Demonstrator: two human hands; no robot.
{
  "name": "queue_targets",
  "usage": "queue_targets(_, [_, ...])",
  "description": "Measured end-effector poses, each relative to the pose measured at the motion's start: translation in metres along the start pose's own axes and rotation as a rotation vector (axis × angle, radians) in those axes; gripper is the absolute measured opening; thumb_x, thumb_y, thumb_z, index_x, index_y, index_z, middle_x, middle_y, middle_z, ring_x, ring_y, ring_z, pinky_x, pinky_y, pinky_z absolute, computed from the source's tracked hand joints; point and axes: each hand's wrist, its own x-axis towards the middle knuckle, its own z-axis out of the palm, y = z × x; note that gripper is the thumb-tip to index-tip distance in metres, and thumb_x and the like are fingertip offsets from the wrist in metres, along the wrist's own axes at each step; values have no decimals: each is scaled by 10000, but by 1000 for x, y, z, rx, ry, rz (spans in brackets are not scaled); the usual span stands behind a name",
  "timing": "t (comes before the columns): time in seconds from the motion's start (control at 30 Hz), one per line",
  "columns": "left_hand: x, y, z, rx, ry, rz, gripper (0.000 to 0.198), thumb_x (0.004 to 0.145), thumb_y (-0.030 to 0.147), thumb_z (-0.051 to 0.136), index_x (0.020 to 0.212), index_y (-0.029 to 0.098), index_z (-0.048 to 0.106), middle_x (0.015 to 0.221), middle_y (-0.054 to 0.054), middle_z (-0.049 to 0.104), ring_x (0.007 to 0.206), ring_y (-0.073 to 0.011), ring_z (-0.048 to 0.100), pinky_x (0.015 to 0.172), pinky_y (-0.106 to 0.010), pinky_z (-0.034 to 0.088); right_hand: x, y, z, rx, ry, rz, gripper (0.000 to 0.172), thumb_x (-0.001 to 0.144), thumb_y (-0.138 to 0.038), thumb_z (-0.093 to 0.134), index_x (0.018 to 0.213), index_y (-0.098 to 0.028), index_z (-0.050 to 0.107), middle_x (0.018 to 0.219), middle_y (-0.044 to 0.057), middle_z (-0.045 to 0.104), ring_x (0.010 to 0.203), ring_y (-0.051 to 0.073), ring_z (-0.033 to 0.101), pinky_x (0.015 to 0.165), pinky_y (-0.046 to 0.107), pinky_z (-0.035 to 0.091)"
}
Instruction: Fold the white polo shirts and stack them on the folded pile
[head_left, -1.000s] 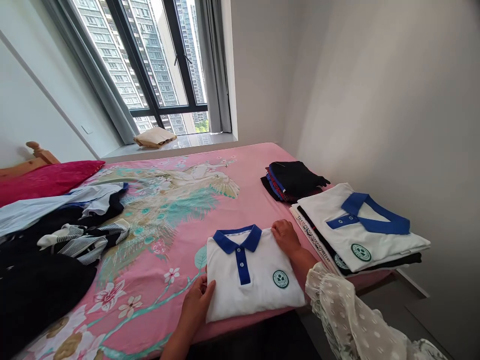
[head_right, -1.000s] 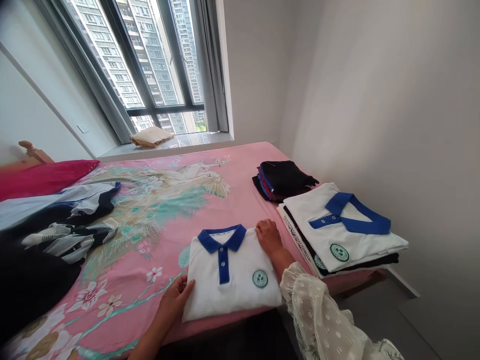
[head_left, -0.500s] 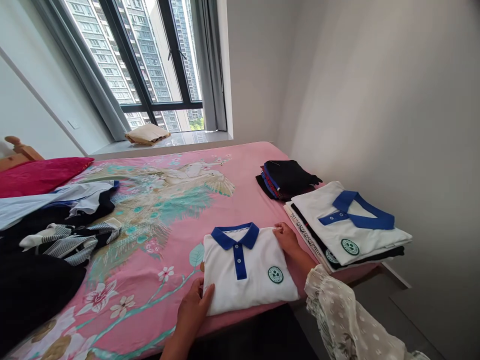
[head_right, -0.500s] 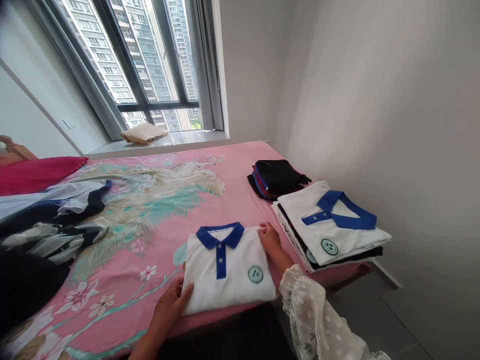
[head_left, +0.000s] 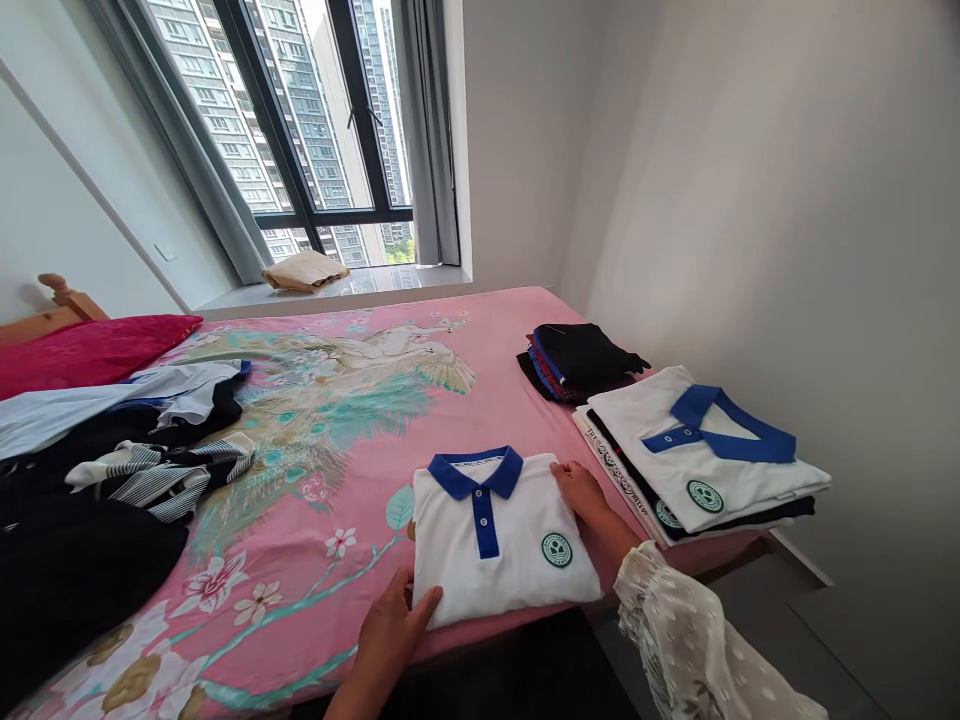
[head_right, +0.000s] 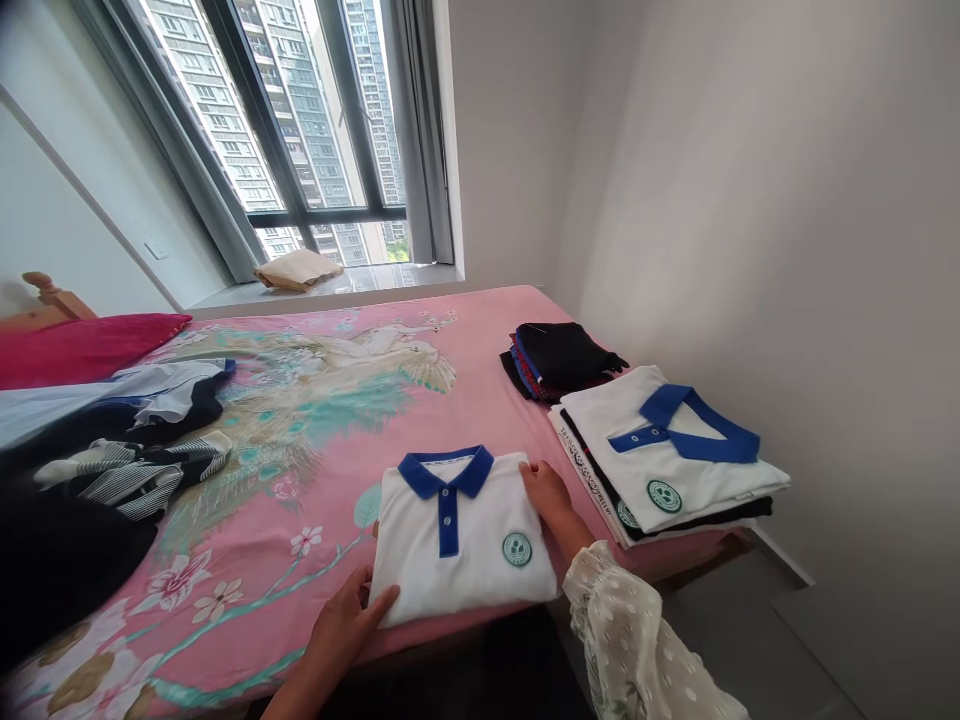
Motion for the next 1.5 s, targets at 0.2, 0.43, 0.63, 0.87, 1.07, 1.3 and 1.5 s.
queue_targets(0.2, [48,19,-23,-165,145,38,402,777,590,469,672,215,571,624,-4,610,665,-207,598,618,-281,398,4,-2,5,116,26,-38,327,867,-419,445,1000,-170,608,964,69,683,827,173,622,705,257,434])
queue_targets(0.43, [121,44,-35,-230,142,0,333,679,500,602,608,175,595,489,-1,559,474,-179,543,479,-270,385,9,-5,7,194,53,-47,323,828,-421,460,913,-174,649,876,60,700,779,191,629,691,275,448])
queue_targets(0.63, [138,44,-28,-203,262,18,320,711,404,571,866,133,638,716,-58,674,651,-213,633,612,-322,497,12,-5,-1,183,144,-74,360,822,-350,441,1073,-156,613,976,98,681,869,211,630,771,316,477])
queue_targets(0.87, [90,55,9,196,337,465,498,833,365,463,1295,190,530,1486,-94,384,1400,-247,268,1159,-449,136,-42,-37,5,-72,114,-483,541,901,-391,354,1388,-161,400,1473,94,368,1396,223,232,1151,435,140])
queue_targets(1.07, [41,17,45,582,201,417,625,869,474,411,1437,221,344,1549,-72,222,1431,-282,173,1132,-566,83,-82,-12,25,-421,-149,-245,746,891,-515,341,1495,-116,158,1569,86,69,1443,245,22,1139,514,-27])
queue_targets(1.3, [23,13,32,637,262,461,617,875,506,400,1420,219,375,1547,-70,215,1432,-279,171,1132,-571,53,-90,-32,13,-420,-86,-231,670,915,-447,322,1493,-138,184,1570,87,71,1442,254,20,1130,542,9])
queue_targets(1.5, [15,53,54,580,197,580,619,862,532,435,1427,293,355,1544,-61,238,1426,-304,185,1120,-605,-5,-80,-50,28,-379,-79,-431,647,926,-516,292,1491,-216,196,1571,32,102,1445,220,16,1140,513,-38])
